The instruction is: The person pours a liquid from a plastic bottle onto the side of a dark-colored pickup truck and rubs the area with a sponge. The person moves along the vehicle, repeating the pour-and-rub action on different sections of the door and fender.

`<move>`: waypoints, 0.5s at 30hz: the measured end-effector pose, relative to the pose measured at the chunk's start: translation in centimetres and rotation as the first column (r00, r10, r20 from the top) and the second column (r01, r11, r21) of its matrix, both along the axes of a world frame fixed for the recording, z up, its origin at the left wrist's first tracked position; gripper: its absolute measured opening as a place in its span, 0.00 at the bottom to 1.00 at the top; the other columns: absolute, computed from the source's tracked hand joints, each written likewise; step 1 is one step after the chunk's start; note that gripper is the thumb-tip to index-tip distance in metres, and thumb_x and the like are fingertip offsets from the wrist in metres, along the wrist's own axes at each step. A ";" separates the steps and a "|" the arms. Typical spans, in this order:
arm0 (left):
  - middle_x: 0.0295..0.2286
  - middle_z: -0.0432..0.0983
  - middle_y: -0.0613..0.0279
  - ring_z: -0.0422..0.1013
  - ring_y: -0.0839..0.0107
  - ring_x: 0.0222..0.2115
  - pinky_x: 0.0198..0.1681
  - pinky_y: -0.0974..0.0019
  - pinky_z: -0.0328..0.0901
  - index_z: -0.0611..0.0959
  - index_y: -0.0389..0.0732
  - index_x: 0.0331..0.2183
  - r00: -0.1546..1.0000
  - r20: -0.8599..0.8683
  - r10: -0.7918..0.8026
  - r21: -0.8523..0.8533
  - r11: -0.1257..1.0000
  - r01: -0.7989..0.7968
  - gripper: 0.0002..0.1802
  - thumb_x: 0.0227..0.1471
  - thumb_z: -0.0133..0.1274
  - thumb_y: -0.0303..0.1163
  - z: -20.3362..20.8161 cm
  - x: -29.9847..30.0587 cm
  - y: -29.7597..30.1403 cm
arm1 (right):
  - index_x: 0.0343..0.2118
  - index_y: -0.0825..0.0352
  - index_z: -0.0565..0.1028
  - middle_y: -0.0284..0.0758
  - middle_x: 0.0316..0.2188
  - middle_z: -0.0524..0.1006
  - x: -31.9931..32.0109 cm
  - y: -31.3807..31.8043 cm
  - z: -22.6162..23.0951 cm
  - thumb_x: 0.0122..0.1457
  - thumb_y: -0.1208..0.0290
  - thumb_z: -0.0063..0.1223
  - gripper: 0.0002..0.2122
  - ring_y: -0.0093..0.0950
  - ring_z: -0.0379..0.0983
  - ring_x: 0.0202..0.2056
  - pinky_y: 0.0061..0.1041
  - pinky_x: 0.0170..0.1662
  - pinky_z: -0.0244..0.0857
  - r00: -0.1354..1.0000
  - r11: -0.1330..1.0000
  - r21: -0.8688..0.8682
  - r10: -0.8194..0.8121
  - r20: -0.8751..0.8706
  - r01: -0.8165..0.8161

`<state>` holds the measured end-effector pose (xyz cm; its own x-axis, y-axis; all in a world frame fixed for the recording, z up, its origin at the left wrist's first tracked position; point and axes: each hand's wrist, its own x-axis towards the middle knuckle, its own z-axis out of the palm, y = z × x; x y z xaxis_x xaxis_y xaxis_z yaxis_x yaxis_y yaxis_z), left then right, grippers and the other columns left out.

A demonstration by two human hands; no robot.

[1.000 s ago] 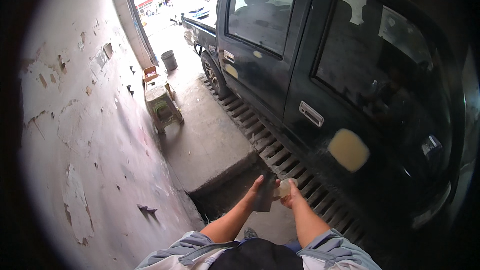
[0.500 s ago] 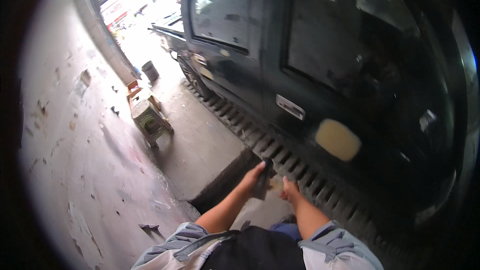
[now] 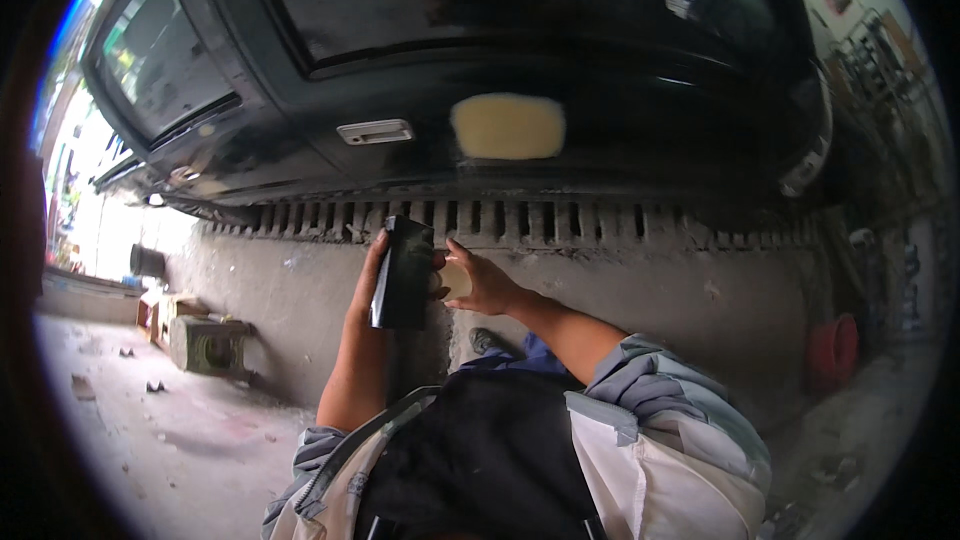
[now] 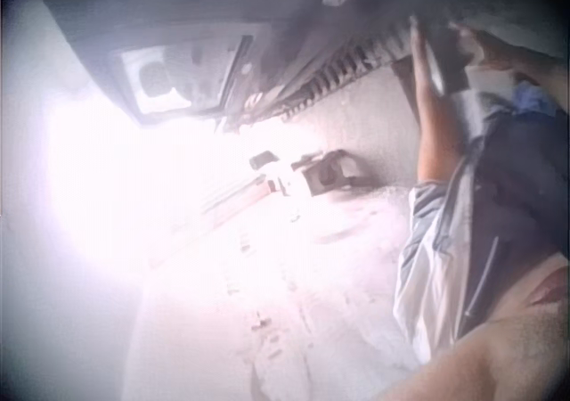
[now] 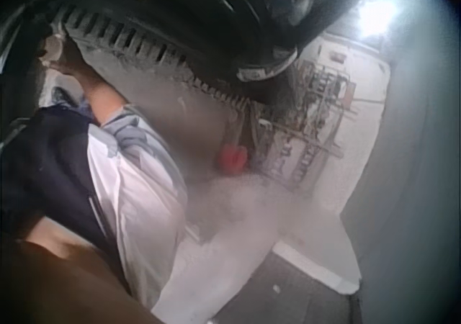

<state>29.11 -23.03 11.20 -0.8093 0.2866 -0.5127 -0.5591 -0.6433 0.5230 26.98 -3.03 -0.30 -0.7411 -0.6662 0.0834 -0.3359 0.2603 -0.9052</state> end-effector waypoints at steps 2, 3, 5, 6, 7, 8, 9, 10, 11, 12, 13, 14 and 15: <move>0.43 0.75 0.41 0.76 0.50 0.38 0.43 0.42 0.72 0.72 0.37 0.52 1.000 -0.014 -0.025 0.010 1.000 0.025 0.40 0.57 0.40 0.64 -0.5 -0.9 -0.1 | 0.67 0.68 0.42 0.47 0.53 0.71 0.9 0.9 0.1 0.43 0.64 0.72 0.55 0.42 0.67 0.55 0.35 0.59 0.58 0.991 0.993 -0.065 -0.090 0.097 0.096; 0.43 0.76 0.42 0.75 0.51 0.41 0.46 0.41 0.70 0.73 0.37 0.51 0.997 -0.064 -0.046 0.074 0.996 0.051 0.39 0.57 0.40 0.63 -0.9 -1.2 -0.3 | 0.68 0.66 0.41 0.46 0.53 0.71 1.5 1.7 1.2 0.44 0.64 0.72 0.55 0.38 0.68 0.54 0.33 0.58 0.58 0.969 0.993 -0.062 -0.084 0.233 0.101; 0.43 0.76 0.44 0.72 0.52 0.46 0.49 0.37 0.66 0.75 0.38 0.50 0.987 -0.141 -0.077 0.133 0.986 0.096 0.38 0.57 0.41 0.64 -2.0 -1.5 -1.6 | 0.68 0.64 0.42 0.43 0.54 0.70 2.8 2.8 3.0 0.45 0.63 0.71 0.53 0.35 0.66 0.55 0.32 0.58 0.58 0.931 0.980 0.003 -0.189 0.313 0.198; 0.43 0.76 0.45 0.73 0.56 0.46 0.48 0.44 0.69 0.75 0.40 0.51 0.993 -0.111 -0.029 0.126 0.991 0.043 0.38 0.56 0.42 0.64 -1.5 -1.6 -1.1 | 0.68 0.63 0.42 0.42 0.54 0.69 3.3 3.6 3.5 0.46 0.63 0.71 0.53 0.34 0.66 0.56 0.32 0.58 0.58 0.908 0.969 0.037 -0.242 0.343 0.245; 0.43 0.77 0.46 0.74 0.58 0.45 0.46 0.49 0.70 0.75 0.41 0.51 0.987 -0.149 -0.053 0.059 0.996 0.062 0.38 0.56 0.42 0.65 -2.2 -1.9 -1.0 | 0.68 0.62 0.46 0.38 0.55 0.68 3.6 4.6 2.5 0.49 0.61 0.68 0.48 0.30 0.63 0.56 0.32 0.58 0.58 0.921 0.940 -0.059 -0.314 0.232 0.335; 0.43 0.77 0.47 0.74 0.60 0.44 0.44 0.55 0.71 0.75 0.41 0.52 0.979 -0.187 -0.079 -0.007 0.997 0.079 0.38 0.56 0.42 0.65 -3.2 -2.4 -0.7 | 0.67 0.61 0.47 0.38 0.56 0.66 3.9 6.6 1.8 0.49 0.59 0.68 0.47 0.30 0.62 0.57 0.32 0.59 0.57 0.883 0.918 -0.136 -0.304 0.357 0.371; 0.43 0.78 0.50 0.76 0.65 0.39 0.38 0.64 0.72 0.74 0.41 0.52 0.983 -0.171 -0.063 -0.020 0.998 0.060 0.38 0.57 0.42 0.64 -3.9 -2.7 -0.5 | 0.67 0.61 0.49 0.38 0.58 0.64 3.7 7.0 3.3 0.49 0.58 0.67 0.46 0.30 0.61 0.58 0.32 0.60 0.56 0.838 0.887 -0.228 -0.254 0.483 0.400; 0.43 0.78 0.50 0.76 0.65 0.38 0.37 0.65 0.72 0.74 0.40 0.52 0.983 -0.167 -0.081 -0.057 0.996 0.072 0.39 0.55 0.42 0.66 -4.9 -2.8 -0.3 | 0.66 0.60 0.50 0.38 0.59 0.63 3.7 7.6 4.5 0.49 0.56 0.67 0.45 0.31 0.60 0.58 0.32 0.61 0.55 0.781 0.841 -0.314 -0.188 0.595 0.441; 0.42 0.79 0.51 0.76 0.65 0.37 0.36 0.66 0.73 0.75 0.39 0.51 0.982 -0.163 -0.098 -0.093 0.992 0.083 0.41 0.54 0.42 0.67 -6.2 -3.0 0.2 | 0.65 0.61 0.53 0.38 0.55 0.67 3.6 8.2 5.2 0.53 0.52 0.63 0.41 0.31 0.65 0.55 0.33 0.57 0.60 0.739 0.821 -0.334 -0.149 0.657 0.463; 0.42 0.79 0.51 0.76 0.65 0.36 0.34 0.67 0.73 0.76 0.38 0.51 0.980 -0.162 -0.113 -0.131 0.987 0.092 0.43 0.53 0.43 0.68 -7.3 -3.2 0.7 | 0.64 0.61 0.53 0.38 0.53 0.69 3.5 8.8 6.0 0.53 0.52 0.63 0.41 0.32 0.67 0.54 0.33 0.56 0.62 0.654 0.801 -0.324 -0.106 0.749 0.503; 0.39 0.79 0.51 0.76 0.68 0.33 0.33 0.66 0.73 0.78 0.38 0.48 0.992 -0.084 -0.099 -0.088 0.992 0.091 0.43 0.53 0.43 0.69 -8.2 -3.3 1.8 | 0.64 0.62 0.54 0.39 0.52 0.71 3.6 9.4 6.9 0.53 0.51 0.63 0.41 0.32 0.69 0.52 0.34 0.54 0.64 0.559 0.785 -0.306 -0.061 0.827 0.538; 0.36 0.80 0.53 0.76 0.66 0.32 0.35 0.64 0.73 0.79 0.38 0.47 0.995 -0.012 -0.103 -0.062 0.993 0.102 0.42 0.53 0.43 0.69 -9.3 -3.2 2.9 | 0.64 0.62 0.54 0.39 0.50 0.72 3.7 9.8 7.7 0.53 0.51 0.64 0.41 0.32 0.70 0.50 0.34 0.52 0.66 0.456 0.772 -0.283 -0.010 0.890 0.570; 0.35 0.80 0.54 0.77 0.65 0.32 0.35 0.64 0.73 0.79 0.39 0.47 0.992 -0.015 -0.124 -0.060 0.991 0.122 0.42 0.53 0.43 0.69 -9.5 -3.0 4.9 | 0.61 0.62 0.59 0.41 0.47 0.75 3.7 10.4 8.3 0.53 0.49 0.62 0.38 0.33 0.74 0.46 0.36 0.49 0.69 0.487 0.759 -0.335 0.027 0.873 0.558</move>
